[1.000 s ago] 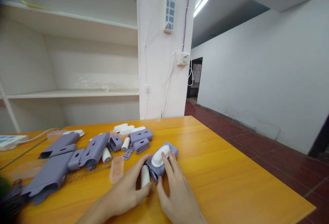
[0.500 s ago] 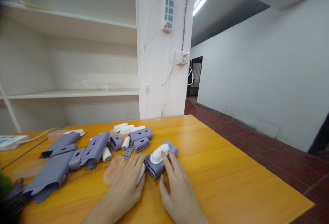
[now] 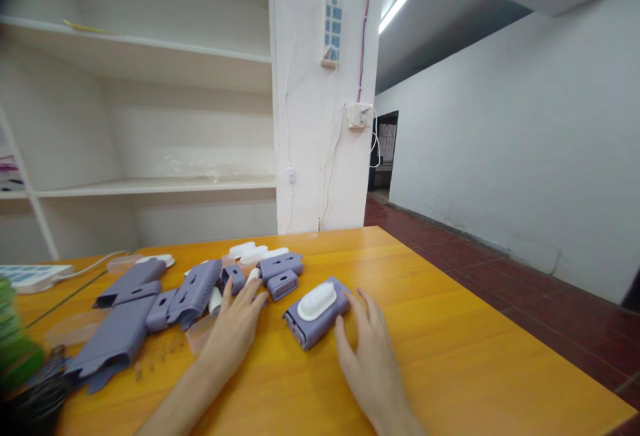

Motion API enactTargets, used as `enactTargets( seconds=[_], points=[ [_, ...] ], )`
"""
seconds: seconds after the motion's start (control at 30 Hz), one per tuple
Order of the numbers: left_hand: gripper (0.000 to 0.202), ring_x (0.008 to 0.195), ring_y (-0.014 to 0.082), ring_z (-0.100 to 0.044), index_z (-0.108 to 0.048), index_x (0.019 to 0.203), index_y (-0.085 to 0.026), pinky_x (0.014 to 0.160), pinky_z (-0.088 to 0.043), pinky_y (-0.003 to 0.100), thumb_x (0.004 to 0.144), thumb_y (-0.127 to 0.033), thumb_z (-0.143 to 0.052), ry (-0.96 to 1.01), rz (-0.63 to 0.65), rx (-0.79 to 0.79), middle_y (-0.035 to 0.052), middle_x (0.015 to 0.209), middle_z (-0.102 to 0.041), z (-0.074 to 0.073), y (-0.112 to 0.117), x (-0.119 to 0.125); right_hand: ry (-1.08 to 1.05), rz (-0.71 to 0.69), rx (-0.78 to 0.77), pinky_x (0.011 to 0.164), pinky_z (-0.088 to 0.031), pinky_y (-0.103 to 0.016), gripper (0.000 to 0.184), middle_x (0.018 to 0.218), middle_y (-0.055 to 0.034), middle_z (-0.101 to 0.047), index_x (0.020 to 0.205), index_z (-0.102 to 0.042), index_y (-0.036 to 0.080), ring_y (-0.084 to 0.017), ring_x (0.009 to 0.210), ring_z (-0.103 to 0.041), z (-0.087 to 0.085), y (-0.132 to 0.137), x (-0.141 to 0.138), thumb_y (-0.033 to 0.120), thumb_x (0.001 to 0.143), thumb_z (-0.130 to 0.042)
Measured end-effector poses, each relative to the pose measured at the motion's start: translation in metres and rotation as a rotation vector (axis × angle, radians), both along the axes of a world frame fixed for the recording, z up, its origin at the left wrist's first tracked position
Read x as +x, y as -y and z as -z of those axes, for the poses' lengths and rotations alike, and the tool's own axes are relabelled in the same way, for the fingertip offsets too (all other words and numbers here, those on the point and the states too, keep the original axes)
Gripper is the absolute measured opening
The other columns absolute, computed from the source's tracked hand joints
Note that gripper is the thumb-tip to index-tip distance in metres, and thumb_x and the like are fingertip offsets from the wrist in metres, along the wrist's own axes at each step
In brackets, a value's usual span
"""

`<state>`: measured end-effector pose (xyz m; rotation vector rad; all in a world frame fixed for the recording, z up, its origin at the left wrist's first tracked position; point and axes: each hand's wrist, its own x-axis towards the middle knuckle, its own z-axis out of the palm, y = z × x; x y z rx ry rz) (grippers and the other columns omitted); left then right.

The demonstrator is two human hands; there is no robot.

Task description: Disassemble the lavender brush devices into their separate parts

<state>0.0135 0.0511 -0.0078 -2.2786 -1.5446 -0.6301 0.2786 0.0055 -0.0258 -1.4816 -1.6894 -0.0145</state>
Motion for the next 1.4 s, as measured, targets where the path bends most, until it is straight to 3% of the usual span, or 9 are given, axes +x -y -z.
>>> enactTargets(
  seconds=[0.1,0.2,0.3,0.4,0.57,0.73,0.97,1.13,1.4],
  points=[
    [0.036,0.142,0.0333,-0.04,-0.06,0.121,-0.016,0.121,-0.013,0.065,0.092,-0.006,-0.041,0.085,-0.014,0.09,0.0172,0.145,-0.053,-0.004,0.0,0.002,-0.092,0.06,-0.031,0.115,-0.036,-0.05,0.046,0.139,-0.016,-0.053,0.132,-0.055,0.016,-0.031,0.134,-0.046,0.003,-0.02,0.014,0.042,0.096,-0.046],
    [0.033,0.143,0.0316,-0.039,-0.057,0.127,-0.018,0.121,-0.024,0.058,0.098,-0.023,-0.044,0.255,0.1,0.039,0.0143,0.144,-0.054,-0.005,0.015,0.019,-0.151,0.062,-0.1,0.108,-0.042,-0.046,0.049,0.132,-0.0167,-0.06,0.129,-0.058,0.014,-0.03,0.126,-0.054,0.001,-0.045,0.026,0.046,0.096,-0.041],
    [0.048,0.142,0.0287,-0.042,-0.043,0.144,-0.023,0.117,-0.036,0.049,0.097,-0.035,-0.049,0.466,0.254,-0.14,0.0115,0.15,-0.048,0.002,0.034,0.043,-0.148,0.063,-0.175,0.093,-0.049,-0.043,0.043,0.102,-0.0147,-0.071,0.097,-0.072,0.017,-0.03,0.102,-0.065,-0.005,-0.067,0.028,0.049,0.095,-0.042],
    [0.078,0.144,0.0333,-0.036,-0.032,0.151,-0.019,0.118,-0.032,0.051,0.084,-0.038,-0.068,0.571,0.281,-0.325,0.0157,0.156,-0.039,0.013,0.04,0.056,-0.136,0.087,-0.178,0.087,-0.047,-0.045,0.042,0.082,-0.0136,-0.069,0.072,-0.069,0.02,-0.032,0.09,-0.064,-0.004,-0.078,0.018,0.049,0.092,-0.047],
    [0.072,0.138,0.0316,-0.043,-0.04,0.143,-0.023,0.117,-0.032,0.051,0.077,-0.025,-0.071,0.672,0.286,-0.352,0.0124,0.147,-0.049,0.015,0.029,0.044,-0.182,-0.026,-0.177,0.086,-0.047,-0.04,0.036,0.094,-0.0106,-0.071,0.087,-0.069,0.021,-0.029,0.094,-0.064,0.005,-0.076,-0.004,0.048,0.093,-0.046],
    [0.065,0.132,0.0275,-0.047,-0.045,0.134,-0.027,0.114,-0.036,0.048,0.074,-0.007,-0.063,0.718,0.34,-0.225,0.0083,0.139,-0.054,0.007,0.025,0.032,-0.61,-0.384,-0.241,0.083,-0.05,-0.034,0.026,0.09,-0.0052,-0.072,0.086,-0.063,0.021,-0.026,0.092,-0.066,-0.003,-0.073,-0.004,0.047,0.086,-0.059],
    [0.078,0.139,0.027,-0.041,-0.039,0.143,-0.028,0.118,-0.032,0.05,0.072,-0.001,-0.059,0.641,0.354,-0.168,0.007,0.148,-0.047,0.008,0.019,0.031,-1.021,-0.542,-0.38,0.074,-0.048,-0.031,0.036,0.092,-0.0017,-0.074,0.111,-0.06,0.022,-0.022,0.081,-0.067,-0.005,-0.079,0.007,0.033,0.077,-0.066],
    [0.077,0.141,0.0247,-0.038,-0.037,0.145,-0.027,0.12,-0.03,0.047,0.075,-0.004,-0.059,0.559,0.358,-0.175,0.0071,0.151,-0.044,0.002,0.02,0.03,-1.042,-0.691,-0.429,0.08,-0.048,-0.033,0.034,0.097,-0.0058,-0.076,0.108,-0.068,0.017,-0.024,0.088,-0.068,-0.007,-0.079,0.008,0.029,0.076,-0.064],
    [0.079,0.142,0.0261,-0.037,-0.036,0.146,-0.029,0.12,-0.03,0.049,0.076,-0.003,-0.058,0.521,0.394,-0.177,0.0071,0.152,-0.042,0.0,0.019,0.026,-0.95,-0.695,-0.395,0.087,-0.051,-0.036,0.034,0.106,-0.0064,-0.075,0.108,-0.067,0.019,-0.025,0.095,-0.069,-0.004,-0.081,0.013,0.031,0.077,-0.063]
  ],
)
